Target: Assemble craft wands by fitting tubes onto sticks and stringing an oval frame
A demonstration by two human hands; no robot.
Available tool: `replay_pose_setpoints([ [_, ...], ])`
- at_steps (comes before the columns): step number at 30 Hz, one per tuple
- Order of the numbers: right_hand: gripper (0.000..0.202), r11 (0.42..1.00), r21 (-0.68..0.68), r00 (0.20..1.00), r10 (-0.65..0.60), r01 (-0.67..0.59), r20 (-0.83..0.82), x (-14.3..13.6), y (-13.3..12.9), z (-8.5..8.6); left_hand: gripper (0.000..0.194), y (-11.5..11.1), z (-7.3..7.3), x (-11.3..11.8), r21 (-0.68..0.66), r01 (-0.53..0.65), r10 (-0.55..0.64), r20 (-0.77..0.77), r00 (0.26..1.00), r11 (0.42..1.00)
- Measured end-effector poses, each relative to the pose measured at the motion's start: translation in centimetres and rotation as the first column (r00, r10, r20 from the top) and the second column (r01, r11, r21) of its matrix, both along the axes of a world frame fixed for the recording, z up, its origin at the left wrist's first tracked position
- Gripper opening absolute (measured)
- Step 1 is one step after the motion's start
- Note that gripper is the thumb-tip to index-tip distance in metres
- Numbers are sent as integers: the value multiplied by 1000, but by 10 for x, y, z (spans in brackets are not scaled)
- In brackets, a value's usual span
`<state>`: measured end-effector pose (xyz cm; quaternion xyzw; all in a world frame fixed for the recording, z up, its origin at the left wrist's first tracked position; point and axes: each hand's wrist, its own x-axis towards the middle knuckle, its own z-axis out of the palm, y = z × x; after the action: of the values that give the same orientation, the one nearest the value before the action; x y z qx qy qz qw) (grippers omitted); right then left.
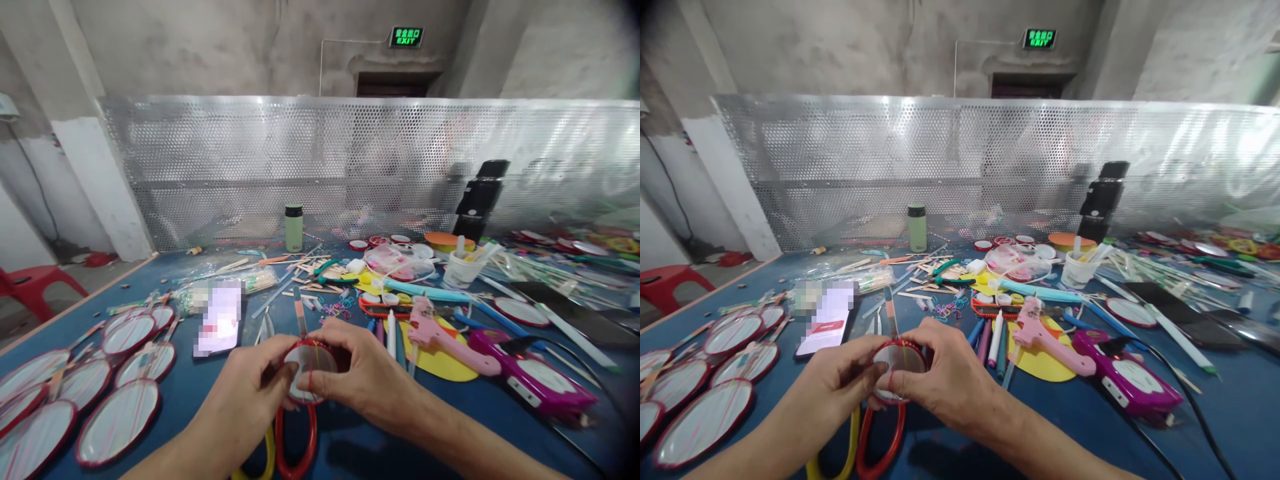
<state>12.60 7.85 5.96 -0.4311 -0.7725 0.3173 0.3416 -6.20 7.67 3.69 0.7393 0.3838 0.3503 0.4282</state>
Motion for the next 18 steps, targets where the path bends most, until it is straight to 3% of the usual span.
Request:
replay_pose_setpoints([
  [6,25,997,79,1000,10,-12,27,1,2,-1,26,-4,3,0,43,4,-1,-52,999,999],
  [18,29,991,132,999,-26,22,25,1,-2,-4,25,-2,2,0,-13,-10,10,-18,1000,1000],
])
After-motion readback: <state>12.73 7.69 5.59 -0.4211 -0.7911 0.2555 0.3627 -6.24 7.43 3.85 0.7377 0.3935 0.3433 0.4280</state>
